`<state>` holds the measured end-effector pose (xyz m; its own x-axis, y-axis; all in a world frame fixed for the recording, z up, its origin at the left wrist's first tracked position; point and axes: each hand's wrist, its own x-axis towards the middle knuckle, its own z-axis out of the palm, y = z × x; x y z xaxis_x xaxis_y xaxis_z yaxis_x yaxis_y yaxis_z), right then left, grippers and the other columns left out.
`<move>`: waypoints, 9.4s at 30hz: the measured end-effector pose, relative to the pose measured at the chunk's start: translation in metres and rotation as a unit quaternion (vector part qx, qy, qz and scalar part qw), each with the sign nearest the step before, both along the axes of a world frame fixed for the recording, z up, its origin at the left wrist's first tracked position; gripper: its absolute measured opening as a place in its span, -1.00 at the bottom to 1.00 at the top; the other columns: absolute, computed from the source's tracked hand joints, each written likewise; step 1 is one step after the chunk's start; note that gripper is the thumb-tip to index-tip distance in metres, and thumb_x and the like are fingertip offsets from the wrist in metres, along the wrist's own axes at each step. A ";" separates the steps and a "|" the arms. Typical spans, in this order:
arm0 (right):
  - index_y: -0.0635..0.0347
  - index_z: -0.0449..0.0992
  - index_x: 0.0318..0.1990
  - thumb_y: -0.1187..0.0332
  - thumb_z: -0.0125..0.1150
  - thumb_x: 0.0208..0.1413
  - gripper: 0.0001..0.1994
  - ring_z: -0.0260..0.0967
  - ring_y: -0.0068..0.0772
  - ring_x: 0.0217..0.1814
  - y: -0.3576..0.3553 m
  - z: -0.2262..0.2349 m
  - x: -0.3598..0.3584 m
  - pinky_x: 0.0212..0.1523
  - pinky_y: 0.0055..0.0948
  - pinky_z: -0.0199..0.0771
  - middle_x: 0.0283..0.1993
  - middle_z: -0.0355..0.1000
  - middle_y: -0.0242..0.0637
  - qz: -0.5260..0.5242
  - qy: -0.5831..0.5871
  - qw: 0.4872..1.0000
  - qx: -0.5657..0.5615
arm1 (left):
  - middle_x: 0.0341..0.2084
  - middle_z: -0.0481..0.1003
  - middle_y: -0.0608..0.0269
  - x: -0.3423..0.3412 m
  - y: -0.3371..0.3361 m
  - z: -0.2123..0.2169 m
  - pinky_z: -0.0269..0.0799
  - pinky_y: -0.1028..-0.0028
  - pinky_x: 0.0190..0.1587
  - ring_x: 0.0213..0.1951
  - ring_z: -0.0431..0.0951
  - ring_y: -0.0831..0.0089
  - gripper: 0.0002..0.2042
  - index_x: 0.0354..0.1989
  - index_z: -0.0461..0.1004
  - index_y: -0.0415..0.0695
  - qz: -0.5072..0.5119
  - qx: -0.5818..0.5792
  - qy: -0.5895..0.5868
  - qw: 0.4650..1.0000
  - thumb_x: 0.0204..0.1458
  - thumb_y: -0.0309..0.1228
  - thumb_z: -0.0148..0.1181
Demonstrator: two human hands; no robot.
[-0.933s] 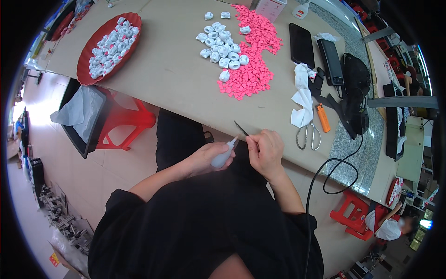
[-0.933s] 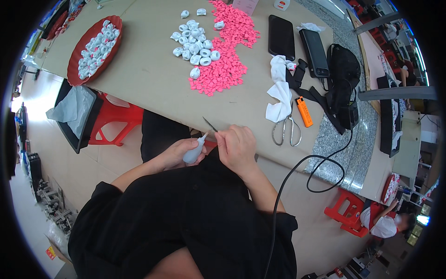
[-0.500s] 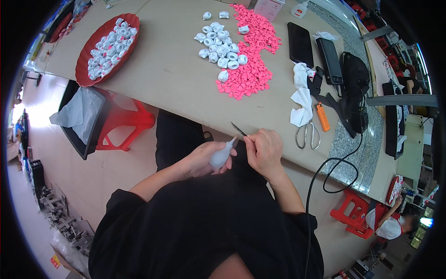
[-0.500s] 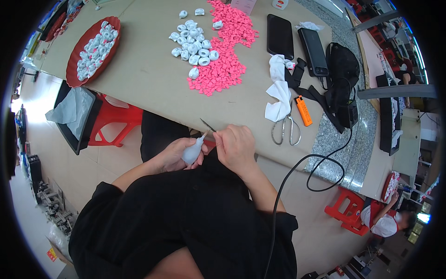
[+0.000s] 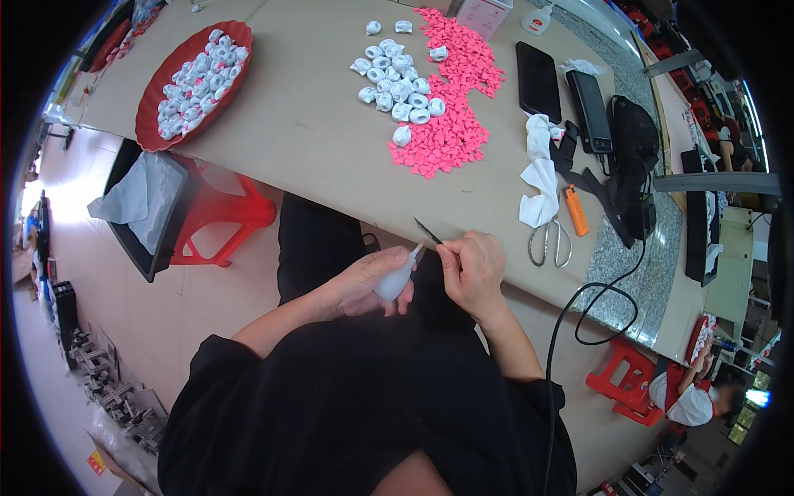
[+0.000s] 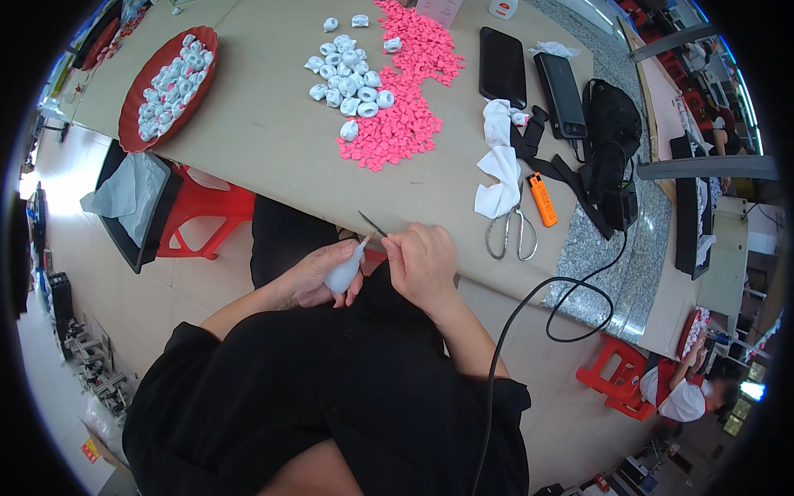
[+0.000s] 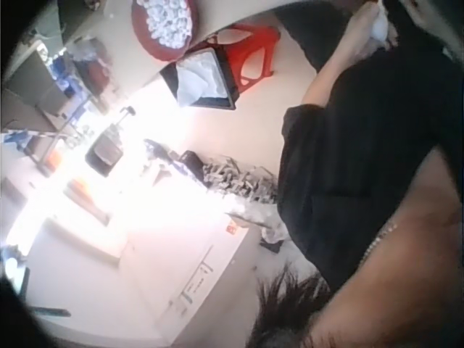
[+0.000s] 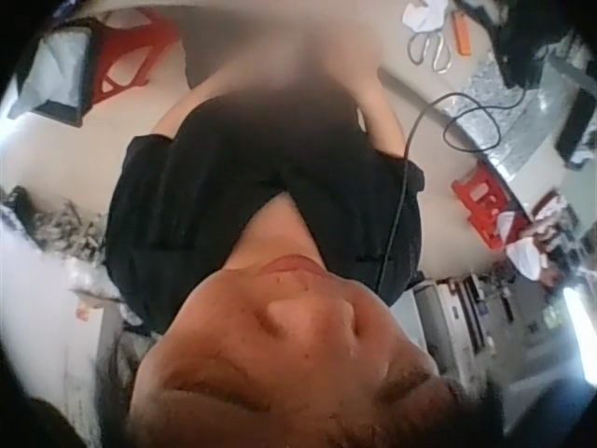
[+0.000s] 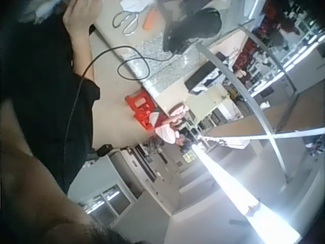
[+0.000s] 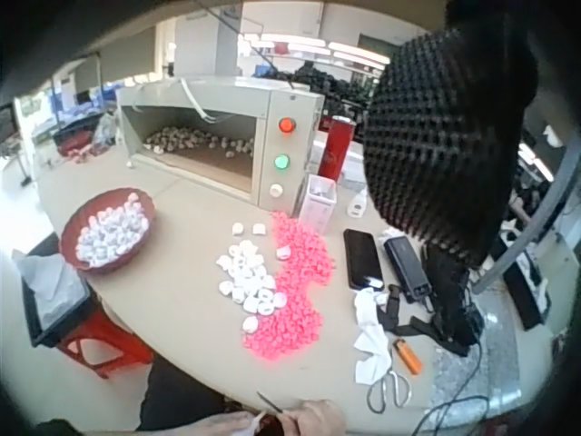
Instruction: The person repeatedly picks up small white plastic components and applies a small amount of adhesive from a squeeze bottle to each one. After applying the adhesive, the person places the treated component into a red bowl on the table. The process is repeated for multiple components throughout the clip.
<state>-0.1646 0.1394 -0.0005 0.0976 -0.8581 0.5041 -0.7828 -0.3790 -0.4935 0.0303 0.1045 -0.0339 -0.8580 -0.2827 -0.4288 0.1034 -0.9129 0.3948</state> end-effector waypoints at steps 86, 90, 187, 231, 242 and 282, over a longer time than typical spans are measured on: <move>0.15 0.30 -0.54 0.49 0.22 -0.16 -0.84 0.08 -0.29 -0.65 -0.003 -0.003 -0.001 -0.58 -0.36 0.03 -0.65 0.15 -0.33 0.027 0.027 0.999 -0.026 | -0.66 0.31 0.34 -0.005 -0.002 -0.004 0.14 0.57 -0.74 -0.68 0.31 0.53 -0.69 -0.37 0.28 -0.08 -0.012 0.045 0.031 0.998 0.10 -0.07 -0.17; 0.15 0.31 -0.54 0.50 0.23 -0.18 -0.84 0.08 -0.30 -0.66 -0.002 -0.001 0.001 -0.58 -0.37 0.02 -0.66 0.16 -0.35 0.004 0.025 0.999 -0.021 | -0.65 0.33 0.32 -0.004 -0.001 -0.003 0.15 0.57 -0.74 -0.67 0.32 0.51 -0.69 -0.36 0.29 -0.09 -0.008 0.039 0.018 0.999 0.10 -0.08 -0.16; 0.16 0.30 -0.57 0.54 0.23 -0.22 -0.82 0.10 -0.31 -0.67 -0.001 0.000 -0.001 -0.58 -0.37 0.02 -0.69 0.16 -0.34 0.027 0.007 0.999 -0.030 | -0.58 0.47 0.27 -0.011 0.016 -0.003 0.29 0.57 -0.54 -0.55 0.41 0.62 -0.73 -0.36 0.24 -0.19 0.048 -0.377 -0.220 0.899 0.08 -0.22 0.03; 0.32 0.32 -0.08 0.44 0.03 0.09 -0.75 0.13 -0.51 -0.43 -0.053 0.035 -0.042 -0.42 -0.53 0.15 -0.25 0.32 -0.21 0.117 -0.873 0.461 0.102 | -0.42 0.44 0.18 -0.036 -0.117 0.044 0.33 0.37 -0.23 -0.33 0.39 0.32 -0.74 -0.17 0.41 -0.20 0.226 -0.719 -0.388 0.531 -0.09 -0.48 0.14; 0.27 0.33 -0.14 0.41 0.10 0.08 -0.78 0.19 -0.51 -0.39 -0.059 0.018 -0.024 -0.39 -0.54 0.19 -0.26 0.32 -0.27 0.080 -0.742 0.660 0.083 | -0.28 0.42 0.23 -0.025 -0.069 0.049 0.40 0.59 -0.24 -0.30 0.43 0.54 -0.71 -0.05 0.34 -0.29 0.222 -0.187 0.012 0.957 0.01 -0.57 0.07; 0.29 0.26 -0.23 0.40 0.13 0.02 -0.77 0.18 -0.51 -0.32 -0.041 0.013 -0.007 -0.32 -0.60 0.24 -0.28 0.16 -0.27 0.013 -0.414 0.910 -0.013 | -0.21 0.39 0.21 -0.042 -0.057 0.029 0.40 0.57 -0.15 -0.17 0.44 0.55 -0.75 -0.08 0.29 -0.29 0.266 -0.381 -0.089 0.881 0.03 -0.66 -0.01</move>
